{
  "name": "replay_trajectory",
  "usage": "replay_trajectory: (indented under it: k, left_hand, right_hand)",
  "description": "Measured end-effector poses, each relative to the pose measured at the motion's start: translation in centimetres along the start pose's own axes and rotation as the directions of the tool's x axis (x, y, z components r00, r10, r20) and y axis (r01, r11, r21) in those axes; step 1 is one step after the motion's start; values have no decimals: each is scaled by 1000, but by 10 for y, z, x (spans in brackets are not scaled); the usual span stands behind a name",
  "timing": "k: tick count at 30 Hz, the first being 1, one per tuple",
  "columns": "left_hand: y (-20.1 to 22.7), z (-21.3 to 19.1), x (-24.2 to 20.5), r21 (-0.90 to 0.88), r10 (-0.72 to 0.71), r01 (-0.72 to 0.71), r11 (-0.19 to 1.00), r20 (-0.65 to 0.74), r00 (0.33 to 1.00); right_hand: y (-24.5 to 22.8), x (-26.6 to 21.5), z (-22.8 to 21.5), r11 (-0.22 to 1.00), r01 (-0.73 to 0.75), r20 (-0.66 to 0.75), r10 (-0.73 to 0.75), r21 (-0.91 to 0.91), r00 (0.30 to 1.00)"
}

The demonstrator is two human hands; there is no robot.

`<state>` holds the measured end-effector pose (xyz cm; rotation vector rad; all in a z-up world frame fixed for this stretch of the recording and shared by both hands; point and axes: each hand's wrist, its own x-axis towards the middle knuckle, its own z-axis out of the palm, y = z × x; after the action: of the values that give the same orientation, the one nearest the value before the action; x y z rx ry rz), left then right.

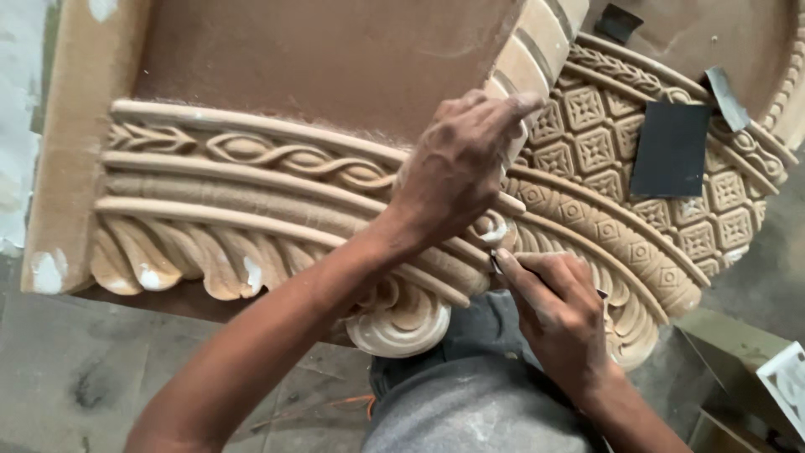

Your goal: The person sands the intricate carvings of a large wooden furniture piece using pieces of sandpaper and a small tool to reach into crevices.

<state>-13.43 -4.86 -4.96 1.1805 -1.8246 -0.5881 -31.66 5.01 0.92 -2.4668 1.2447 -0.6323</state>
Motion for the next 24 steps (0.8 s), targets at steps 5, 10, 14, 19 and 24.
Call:
replay_trajectory:
  k: [5,10,14,19,24]
  left_hand:
    - [5,5,2,116,-4,7,993,-32,999]
    - [7,1,2,93,-8,8,996,-4,1000]
    - [10,-1,-1,76,-26,28,997,-22,999]
    - [14,-6,2,107,16,-14,994,-18,1000]
    - [14,-4,0,170,29,-27,985,-6,1000]
  right_hand:
    - [12,8,1,1000,-1,81,0,4,997]
    - [19,5,-22,993,-109,289,94,35,953]
    - [20,8,-17,992,-96,49,92,86,995]
    - [22,-1,-12,999,-38,98,38,1,994]
    - [32,-3,-9,955,-264,4,266,135,964]
